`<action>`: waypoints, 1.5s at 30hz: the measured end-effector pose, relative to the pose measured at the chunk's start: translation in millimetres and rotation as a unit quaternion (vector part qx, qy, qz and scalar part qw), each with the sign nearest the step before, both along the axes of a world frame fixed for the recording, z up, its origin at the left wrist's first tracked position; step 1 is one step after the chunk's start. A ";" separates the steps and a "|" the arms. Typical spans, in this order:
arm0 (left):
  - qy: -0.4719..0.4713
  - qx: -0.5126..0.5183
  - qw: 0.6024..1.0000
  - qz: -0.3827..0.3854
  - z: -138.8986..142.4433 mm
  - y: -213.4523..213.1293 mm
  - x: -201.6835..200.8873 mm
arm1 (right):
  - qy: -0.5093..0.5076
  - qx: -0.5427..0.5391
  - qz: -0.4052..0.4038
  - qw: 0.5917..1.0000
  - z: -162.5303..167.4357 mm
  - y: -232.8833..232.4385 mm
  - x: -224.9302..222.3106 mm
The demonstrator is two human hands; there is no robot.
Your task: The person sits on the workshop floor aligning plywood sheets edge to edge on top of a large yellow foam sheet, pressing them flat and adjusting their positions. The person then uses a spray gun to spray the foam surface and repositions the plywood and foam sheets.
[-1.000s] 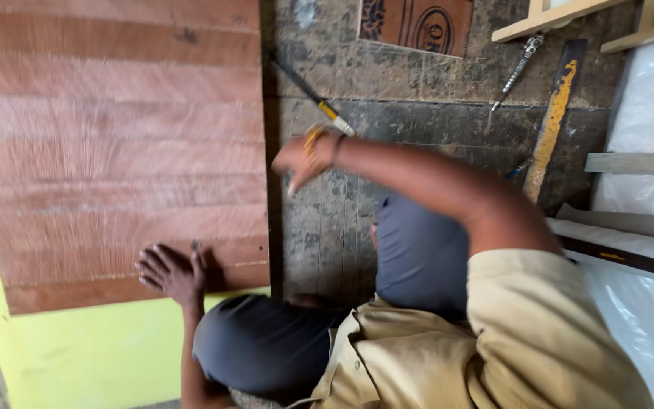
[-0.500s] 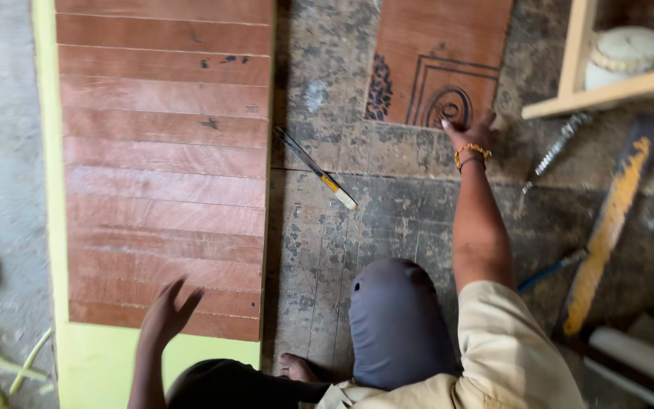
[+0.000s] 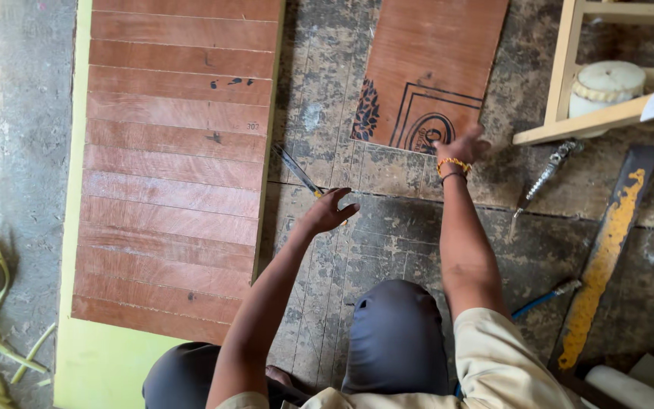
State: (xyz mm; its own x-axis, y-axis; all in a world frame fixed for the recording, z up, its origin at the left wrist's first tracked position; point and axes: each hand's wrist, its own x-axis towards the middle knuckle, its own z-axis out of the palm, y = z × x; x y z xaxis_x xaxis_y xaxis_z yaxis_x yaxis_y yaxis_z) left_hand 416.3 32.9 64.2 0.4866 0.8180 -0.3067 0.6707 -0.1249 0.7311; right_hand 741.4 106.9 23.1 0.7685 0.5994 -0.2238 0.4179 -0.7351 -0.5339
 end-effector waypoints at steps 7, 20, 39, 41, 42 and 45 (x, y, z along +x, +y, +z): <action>0.014 0.103 0.991 0.079 -8.2 74.8 38.3 | -0.045 -0.002 0.048 0.998 3.8 -15.6 1.9; -0.048 0.114 0.938 0.323 -10.7 92.1 78.9 | 0.149 0.300 0.035 0.942 -11.5 -44.3 25.5; -0.134 0.011 0.955 0.266 119.5 29.2 43.1 | 0.171 0.378 0.397 0.819 136.8 -95.9 -141.5; -0.147 -0.024 0.948 0.281 135.8 38.8 37.1 | -0.021 0.427 0.448 0.785 139.1 -90.7 -139.8; -0.128 -0.007 0.953 0.276 142.7 41.3 34.2 | 0.170 0.397 0.459 0.776 135.6 -88.8 -135.7; -0.059 0.079 0.958 0.271 157.0 44.1 27.0 | 0.462 0.230 0.399 0.758 104.8 -81.5 -118.1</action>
State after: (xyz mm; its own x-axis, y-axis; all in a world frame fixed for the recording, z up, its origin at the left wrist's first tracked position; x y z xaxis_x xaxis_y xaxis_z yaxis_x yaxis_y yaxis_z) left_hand 443.3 77.0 221.2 0.0012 0.9918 -0.1282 0.5823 0.1035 0.8064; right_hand 623.3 25.5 127.9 -0.2374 0.9688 -0.0713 -0.0781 -0.0922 -0.9927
